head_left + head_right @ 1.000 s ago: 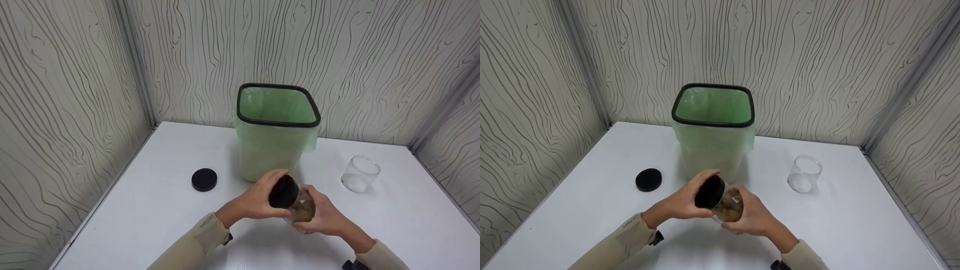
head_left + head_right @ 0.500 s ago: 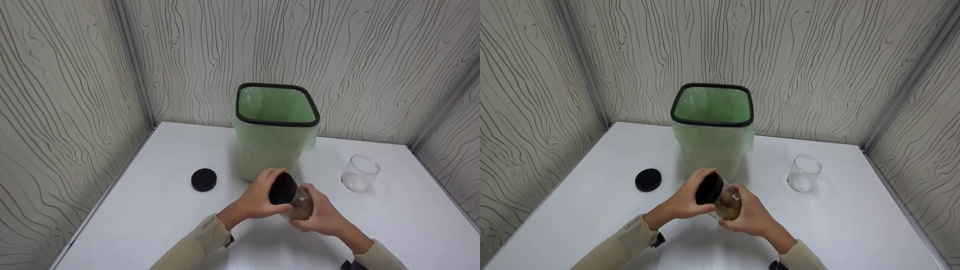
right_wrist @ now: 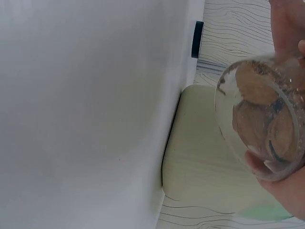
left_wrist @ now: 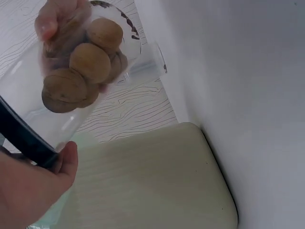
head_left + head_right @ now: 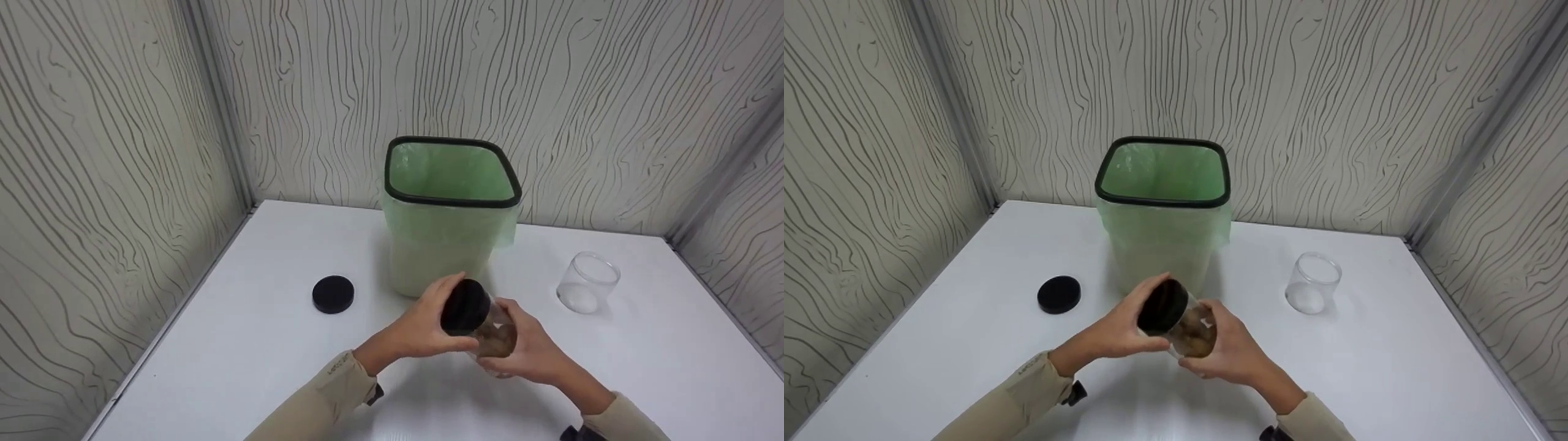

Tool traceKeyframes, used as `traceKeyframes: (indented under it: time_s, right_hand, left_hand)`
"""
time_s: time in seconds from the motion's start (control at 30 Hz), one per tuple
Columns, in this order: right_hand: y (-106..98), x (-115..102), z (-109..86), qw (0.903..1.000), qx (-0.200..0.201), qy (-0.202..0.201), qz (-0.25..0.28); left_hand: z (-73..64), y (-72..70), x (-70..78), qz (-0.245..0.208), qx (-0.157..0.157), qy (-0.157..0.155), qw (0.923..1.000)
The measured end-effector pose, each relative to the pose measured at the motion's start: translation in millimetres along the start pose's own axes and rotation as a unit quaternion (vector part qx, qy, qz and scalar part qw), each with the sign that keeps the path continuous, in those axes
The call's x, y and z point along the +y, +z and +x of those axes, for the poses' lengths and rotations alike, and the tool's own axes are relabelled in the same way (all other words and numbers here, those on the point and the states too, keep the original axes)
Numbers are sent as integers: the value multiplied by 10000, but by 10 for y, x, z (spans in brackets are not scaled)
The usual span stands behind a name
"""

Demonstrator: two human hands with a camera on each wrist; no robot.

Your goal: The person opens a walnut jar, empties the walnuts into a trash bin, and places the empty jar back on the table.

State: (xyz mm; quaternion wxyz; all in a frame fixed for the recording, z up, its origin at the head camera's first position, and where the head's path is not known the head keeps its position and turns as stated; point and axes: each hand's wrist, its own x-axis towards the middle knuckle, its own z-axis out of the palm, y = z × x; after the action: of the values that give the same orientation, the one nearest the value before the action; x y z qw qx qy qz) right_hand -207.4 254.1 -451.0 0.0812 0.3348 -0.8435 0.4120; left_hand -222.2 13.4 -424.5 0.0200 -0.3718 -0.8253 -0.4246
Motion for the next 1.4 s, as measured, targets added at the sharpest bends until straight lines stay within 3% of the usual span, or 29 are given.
traceKeyframes:
  time_s: [0.2, 0.4, 0.6, 0.73, 0.93, 1.1, 1.2, 1.4]
  right_hand:
    - [-54, 1, -34, 9991, -336, -59, 269]
    - [-84, -214, -9, 9978, -411, -221, 461]
    - [-86, -385, 19, 9991, -193, -165, 328]
    - [-19, -268, 5, 9999, 36, -47, 125]
    - [66, -80, 2, 9968, 450, 21, -660]
    - [66, -50, -1, 9970, 539, 35, -561]
    - [35, -34, -11, 9990, 387, 111, -188]
    - [-10, 1, -37, 9985, -233, 200, 457]
  left_hand:
    - [-13, -64, -55, -87, -434, 593, 9973]
    - [3, -59, -79, -166, -354, 960, 9946]
    - [0, -32, -77, -84, -115, 746, 9971]
    - [0, -6, -73, -72, 49, 532, 9985]
    - [23, 31, -70, -69, 331, 150, 9993]
    - [26, 28, -56, -71, 226, -132, 9996]
    - [18, 0, -56, -73, 21, -52, 10000]
    - [5, -51, -110, -220, -301, 491, 9981]
